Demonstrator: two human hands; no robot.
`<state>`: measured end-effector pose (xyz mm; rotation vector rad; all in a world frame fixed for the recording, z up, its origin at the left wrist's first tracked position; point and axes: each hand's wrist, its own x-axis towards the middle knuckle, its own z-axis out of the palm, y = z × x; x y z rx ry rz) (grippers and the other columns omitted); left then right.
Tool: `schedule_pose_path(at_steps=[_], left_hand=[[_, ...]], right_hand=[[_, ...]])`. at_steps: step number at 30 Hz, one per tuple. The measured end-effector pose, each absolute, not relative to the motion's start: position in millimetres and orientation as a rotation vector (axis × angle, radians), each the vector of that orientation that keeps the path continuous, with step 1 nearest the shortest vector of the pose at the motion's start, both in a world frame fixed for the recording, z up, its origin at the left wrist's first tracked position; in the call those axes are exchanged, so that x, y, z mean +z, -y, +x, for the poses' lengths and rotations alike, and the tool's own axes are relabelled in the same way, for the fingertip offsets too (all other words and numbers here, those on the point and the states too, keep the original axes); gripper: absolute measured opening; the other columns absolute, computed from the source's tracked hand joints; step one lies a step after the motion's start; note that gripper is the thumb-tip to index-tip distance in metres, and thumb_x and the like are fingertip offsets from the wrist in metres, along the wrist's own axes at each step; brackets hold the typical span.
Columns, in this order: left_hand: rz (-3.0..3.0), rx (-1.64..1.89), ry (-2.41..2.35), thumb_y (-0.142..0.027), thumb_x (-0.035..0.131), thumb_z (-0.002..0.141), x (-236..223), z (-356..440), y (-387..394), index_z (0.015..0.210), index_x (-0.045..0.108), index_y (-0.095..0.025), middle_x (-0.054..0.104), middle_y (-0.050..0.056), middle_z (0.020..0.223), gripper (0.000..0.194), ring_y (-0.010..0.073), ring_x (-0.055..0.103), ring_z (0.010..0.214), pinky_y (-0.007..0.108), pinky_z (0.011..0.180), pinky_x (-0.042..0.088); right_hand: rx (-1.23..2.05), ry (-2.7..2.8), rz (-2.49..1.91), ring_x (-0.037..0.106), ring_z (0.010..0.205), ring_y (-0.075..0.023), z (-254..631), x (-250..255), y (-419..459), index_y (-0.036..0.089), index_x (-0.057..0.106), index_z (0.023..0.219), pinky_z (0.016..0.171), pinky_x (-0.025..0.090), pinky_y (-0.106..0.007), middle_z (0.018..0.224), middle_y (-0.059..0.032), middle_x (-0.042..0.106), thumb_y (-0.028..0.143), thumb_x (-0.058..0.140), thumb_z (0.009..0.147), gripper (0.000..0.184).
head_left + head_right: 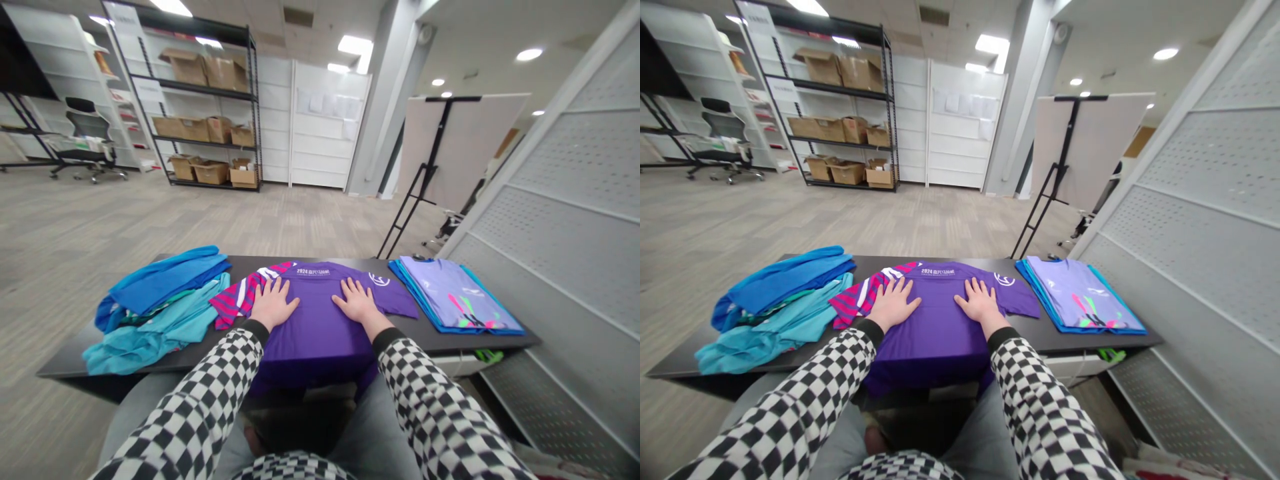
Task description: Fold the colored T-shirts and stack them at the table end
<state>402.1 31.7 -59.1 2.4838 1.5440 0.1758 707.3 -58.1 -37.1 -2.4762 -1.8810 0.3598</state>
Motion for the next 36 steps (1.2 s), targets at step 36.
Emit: schedule_pose_path(at_steps=[36], left_hand=[[2.641, 0.178, -1.383, -0.091, 0.032, 0.1, -65, 471, -128, 0.18, 0.034, -0.024, 0.024, 0.015, 0.188, 0.104, 0.0402, 0.017, 0.175, 0.063, 0.139, 0.013]], right_hand=[[0.453, 1.914, -2.405, -0.004, 0.177, -0.0343, 714, -49, -35, 0.019, 0.011, 0.185, 0.139, -0.004, -0.064, 0.191, -0.0098, -0.002, 0.09, 0.036, 0.101, 0.113]])
